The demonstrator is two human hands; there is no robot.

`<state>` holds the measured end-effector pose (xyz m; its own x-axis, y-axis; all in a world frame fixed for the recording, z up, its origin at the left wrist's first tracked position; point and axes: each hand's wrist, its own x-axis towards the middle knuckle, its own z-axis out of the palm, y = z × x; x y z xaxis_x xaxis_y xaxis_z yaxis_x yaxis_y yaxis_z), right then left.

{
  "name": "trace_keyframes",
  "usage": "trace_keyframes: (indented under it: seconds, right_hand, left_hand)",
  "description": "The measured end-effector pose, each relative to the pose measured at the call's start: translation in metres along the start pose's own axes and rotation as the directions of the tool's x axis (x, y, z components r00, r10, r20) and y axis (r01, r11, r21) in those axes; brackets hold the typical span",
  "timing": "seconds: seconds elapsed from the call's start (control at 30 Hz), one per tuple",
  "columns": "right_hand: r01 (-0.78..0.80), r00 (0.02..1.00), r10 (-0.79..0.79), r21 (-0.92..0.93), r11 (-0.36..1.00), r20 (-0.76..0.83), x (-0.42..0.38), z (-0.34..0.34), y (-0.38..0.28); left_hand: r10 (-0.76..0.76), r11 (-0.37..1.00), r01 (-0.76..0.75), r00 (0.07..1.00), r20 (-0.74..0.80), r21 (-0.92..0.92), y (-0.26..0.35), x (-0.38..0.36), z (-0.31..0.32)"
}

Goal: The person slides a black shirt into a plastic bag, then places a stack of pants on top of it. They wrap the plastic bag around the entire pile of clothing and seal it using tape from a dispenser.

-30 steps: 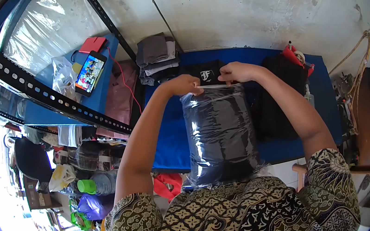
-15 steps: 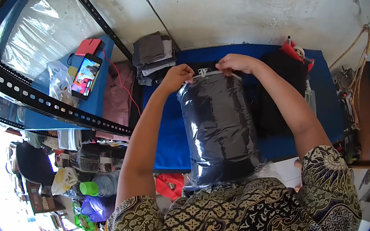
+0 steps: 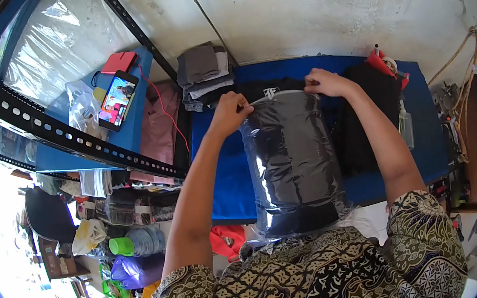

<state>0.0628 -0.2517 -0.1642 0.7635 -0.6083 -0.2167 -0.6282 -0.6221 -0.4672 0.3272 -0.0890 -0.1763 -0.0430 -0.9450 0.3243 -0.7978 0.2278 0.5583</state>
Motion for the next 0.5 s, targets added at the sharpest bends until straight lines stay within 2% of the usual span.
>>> trace_keyframes:
  seconds: [0.03,0.07,0.1,0.13,0.2,0.27,0.33,0.37,0.4,0.43,0.5]
  right_hand:
    - [0.008,0.99,-0.007,0.01,1.0,-0.143,-0.004,0.01,0.009]
    - [0.017,0.96,-0.012,0.017,1.0,-0.281,-0.007,0.023,0.017]
    - [0.115,0.923,-0.003,0.269,0.956,-0.384,-0.006,0.038,0.026]
    - [0.114,0.921,-0.003,0.263,0.958,-0.389,-0.017,0.037,0.012]
    - [0.08,0.78,-0.08,-0.029,0.996,-0.621,-0.04,0.027,-0.038]
    - [0.105,0.783,-0.1,-0.028,0.994,-0.614,-0.037,0.036,-0.039]
    - [0.092,0.811,-0.05,0.044,0.995,-0.582,-0.028,0.038,-0.029]
    - [0.175,0.819,-0.08,0.115,0.978,-0.568,-0.018,0.041,-0.02]
    - [0.165,0.853,-0.069,0.142,0.976,-0.517,-0.01,0.039,-0.016]
    - [0.155,0.884,-0.062,0.166,0.974,-0.462,-0.004,0.038,-0.015]
    - [0.193,0.874,-0.07,0.21,0.958,-0.482,0.009,0.042,-0.016]
  left_hand:
    - [0.004,1.0,-0.004,1.0,-0.004,0.002,-0.002,-0.003,0.004]
    - [0.004,0.999,0.004,0.989,-0.146,0.053,-0.002,-0.006,0.011]
    - [0.011,0.995,0.018,0.959,-0.283,0.1,0.0,-0.009,0.017]
    - [0.017,0.995,0.012,0.958,-0.287,0.098,0.002,-0.009,0.021]
    - [-0.089,0.995,0.101,0.941,-0.327,0.018,0.007,-0.008,0.027]
    - [-0.129,0.992,0.128,0.944,-0.304,-0.023,0.006,-0.006,0.029]
    - [-0.141,0.99,0.131,0.944,-0.299,-0.053,0.0,-0.004,0.031]
    - [-0.126,0.992,0.12,0.938,-0.324,-0.041,-0.004,-0.002,0.033]
    - [-0.133,0.991,0.134,0.937,-0.324,-0.021,-0.007,0.0,0.035]
    - [-0.189,0.982,0.187,0.935,-0.299,-0.035,-0.012,0.003,0.038]
    - [-0.256,0.966,0.253,0.928,-0.27,-0.047,-0.023,0.009,0.043]
